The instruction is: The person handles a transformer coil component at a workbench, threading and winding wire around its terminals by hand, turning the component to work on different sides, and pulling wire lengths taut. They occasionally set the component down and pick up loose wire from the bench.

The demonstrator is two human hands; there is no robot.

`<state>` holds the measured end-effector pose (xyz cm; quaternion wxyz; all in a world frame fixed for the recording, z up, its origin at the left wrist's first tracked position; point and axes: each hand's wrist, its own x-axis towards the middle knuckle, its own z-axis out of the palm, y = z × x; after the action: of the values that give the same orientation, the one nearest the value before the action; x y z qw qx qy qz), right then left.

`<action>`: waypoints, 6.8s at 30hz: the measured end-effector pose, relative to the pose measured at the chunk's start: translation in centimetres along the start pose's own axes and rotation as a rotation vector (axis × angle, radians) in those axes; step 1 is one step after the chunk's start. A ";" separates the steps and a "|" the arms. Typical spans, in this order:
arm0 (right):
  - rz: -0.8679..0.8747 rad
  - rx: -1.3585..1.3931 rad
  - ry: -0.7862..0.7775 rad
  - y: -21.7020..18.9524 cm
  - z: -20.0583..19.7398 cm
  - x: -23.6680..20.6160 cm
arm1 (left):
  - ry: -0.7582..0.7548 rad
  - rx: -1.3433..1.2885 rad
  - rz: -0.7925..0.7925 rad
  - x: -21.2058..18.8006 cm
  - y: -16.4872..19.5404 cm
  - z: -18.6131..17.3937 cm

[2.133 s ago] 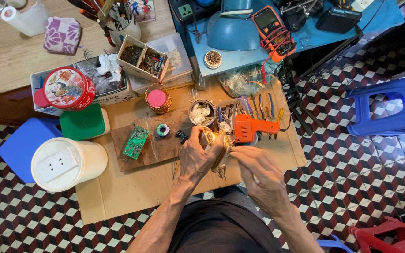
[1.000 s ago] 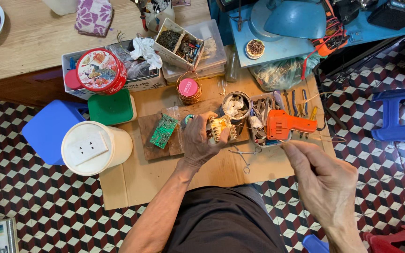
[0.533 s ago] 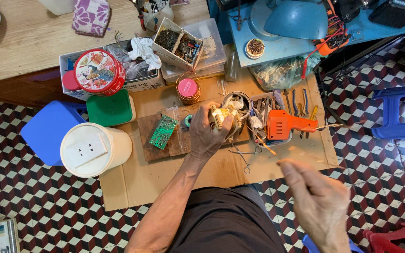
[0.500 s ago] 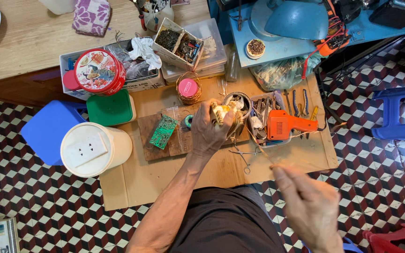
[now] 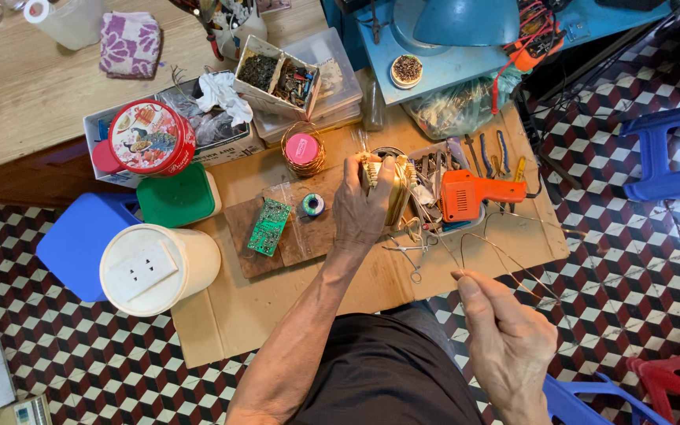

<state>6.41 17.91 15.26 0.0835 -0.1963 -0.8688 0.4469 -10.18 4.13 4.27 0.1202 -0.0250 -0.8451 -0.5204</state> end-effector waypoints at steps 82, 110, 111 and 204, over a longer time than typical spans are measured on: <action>-0.669 -0.405 -0.180 1.1 -5.3 8.1 | -0.666 -0.373 -0.264 -7.1 7.4 -3.7; 0.070 -0.059 -0.227 7.3 -2.2 11.0 | -0.602 -1.563 -1.062 -8.3 -1.0 -0.9; 0.054 -0.029 -0.224 7.6 -1.9 11.2 | -0.578 -1.575 -1.133 -8.2 -1.2 -0.8; 0.113 0.499 -0.194 14.2 7.1 -4.0 | -0.281 -0.314 -0.620 -4.8 5.4 1.8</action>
<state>11.56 18.40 -0.23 0.0206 -0.1741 -0.7233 0.6679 -4.91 8.62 7.09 -0.1655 0.1428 -0.7308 -0.6466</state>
